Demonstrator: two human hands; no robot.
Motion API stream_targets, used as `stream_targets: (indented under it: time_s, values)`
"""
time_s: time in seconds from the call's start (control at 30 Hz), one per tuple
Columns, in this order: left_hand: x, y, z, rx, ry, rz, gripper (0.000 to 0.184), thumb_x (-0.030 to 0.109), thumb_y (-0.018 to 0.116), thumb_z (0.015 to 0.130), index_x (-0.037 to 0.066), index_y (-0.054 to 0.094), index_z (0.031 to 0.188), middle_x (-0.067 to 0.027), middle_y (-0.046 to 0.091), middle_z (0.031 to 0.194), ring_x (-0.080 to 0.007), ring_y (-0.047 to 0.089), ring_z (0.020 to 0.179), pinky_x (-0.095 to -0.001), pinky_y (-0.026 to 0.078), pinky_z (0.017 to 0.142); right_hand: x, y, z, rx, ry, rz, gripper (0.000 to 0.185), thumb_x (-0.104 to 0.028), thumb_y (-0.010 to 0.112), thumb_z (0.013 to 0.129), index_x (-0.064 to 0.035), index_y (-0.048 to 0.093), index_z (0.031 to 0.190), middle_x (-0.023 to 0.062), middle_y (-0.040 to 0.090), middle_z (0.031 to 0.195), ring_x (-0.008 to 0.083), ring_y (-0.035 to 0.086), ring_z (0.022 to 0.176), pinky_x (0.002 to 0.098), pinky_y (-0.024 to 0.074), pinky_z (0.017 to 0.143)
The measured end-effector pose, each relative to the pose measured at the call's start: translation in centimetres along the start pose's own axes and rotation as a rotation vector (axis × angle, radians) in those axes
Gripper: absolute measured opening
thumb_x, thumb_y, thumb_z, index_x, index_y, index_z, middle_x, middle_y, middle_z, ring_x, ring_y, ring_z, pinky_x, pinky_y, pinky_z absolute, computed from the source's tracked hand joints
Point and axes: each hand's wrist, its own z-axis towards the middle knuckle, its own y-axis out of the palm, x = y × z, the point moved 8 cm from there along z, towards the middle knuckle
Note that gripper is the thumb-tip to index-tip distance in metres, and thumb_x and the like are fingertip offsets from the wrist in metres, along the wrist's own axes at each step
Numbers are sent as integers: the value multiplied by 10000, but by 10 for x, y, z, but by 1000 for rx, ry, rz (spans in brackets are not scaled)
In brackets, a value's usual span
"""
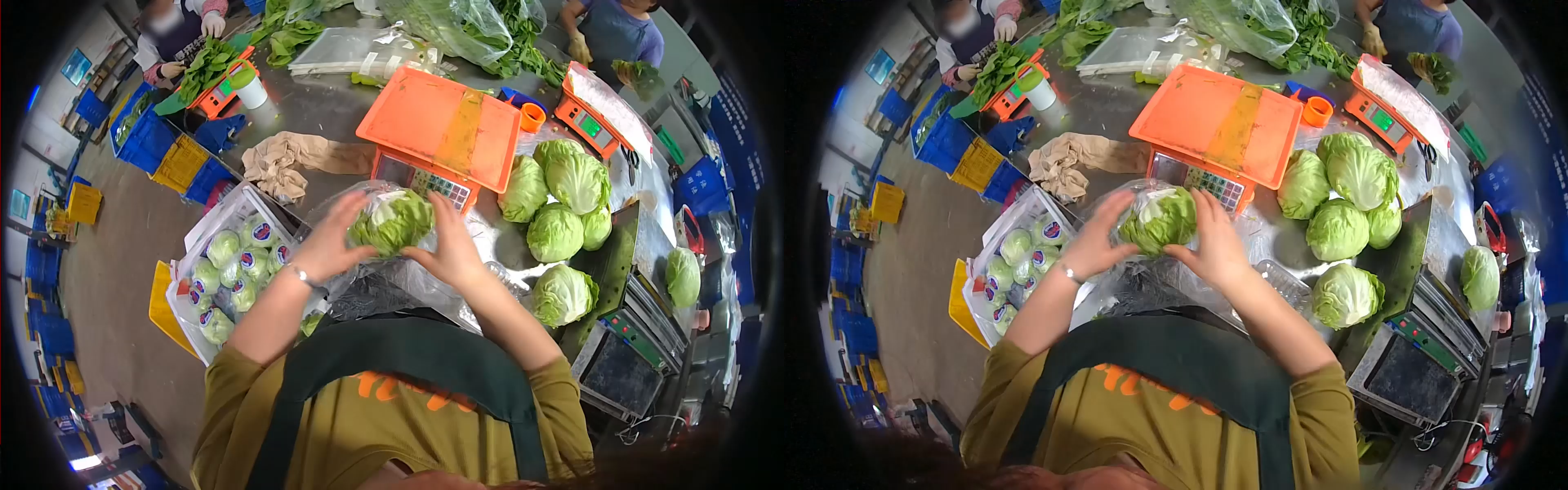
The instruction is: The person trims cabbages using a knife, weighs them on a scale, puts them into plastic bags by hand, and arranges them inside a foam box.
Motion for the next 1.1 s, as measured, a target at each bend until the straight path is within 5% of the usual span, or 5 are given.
stream_targets:
  time_s: [0.17, 0.3, 0.57, 0.83, 1.1]
  values:
    - [-97, 9, -47, -331, -87, 368, 696, 212, 745, 668, 23, 439, 1265, -178, 374, 1353, -319, 351, 1271, -345, 317, 1036, 21, 34, -6, -78, -19, 6, 858, -300, 768, 646, 38, 328, 1300, 262, 326, 1343, 408, 330, 1246, 432, 301, 1033]
    - [-152, -53, -64, 29, -483, -382, 536, 156, 651, 790, 10, 443, 1261, -142, 397, 1349, -251, 369, 1264, -332, 314, 1039, 53, 29, -17, 17, 98, 216, 758, -271, 748, 675, 45, 370, 1250, 266, 406, 1263, 397, 370, 1208, 414, 316, 1017]
    - [-82, 108, 10, -277, -385, -565, 477, 295, 395, 960, 9, 351, 1339, -145, 429, 1321, -190, 374, 1235, -289, 271, 1034, 98, 68, -36, 176, 501, 785, 696, -222, 648, 818, 22, 271, 1351, 177, 429, 1267, 240, 420, 1171, 335, 346, 974]
    - [-5, 24, -12, -106, -260, -921, 402, 292, 447, 947, 2, 490, 1224, -5, 565, 1020, -75, 469, 962, -250, 361, 896, 47, 47, -45, -202, 634, 1847, 503, -400, 331, 955, -26, 388, 1288, 104, 484, 1246, 202, 476, 1128, 331, 367, 971]
    - [26, 90, -35, -439, -561, -1795, 622, 482, 276, 949, 12, 329, 1353, -130, 376, 1374, -233, 339, 1277, -373, 252, 1065, 16, 32, -10, -263, 203, 858, 335, -270, 495, 906, -35, 487, 1144, 101, 539, 1104, 189, 517, 1038, 331, 430, 880]
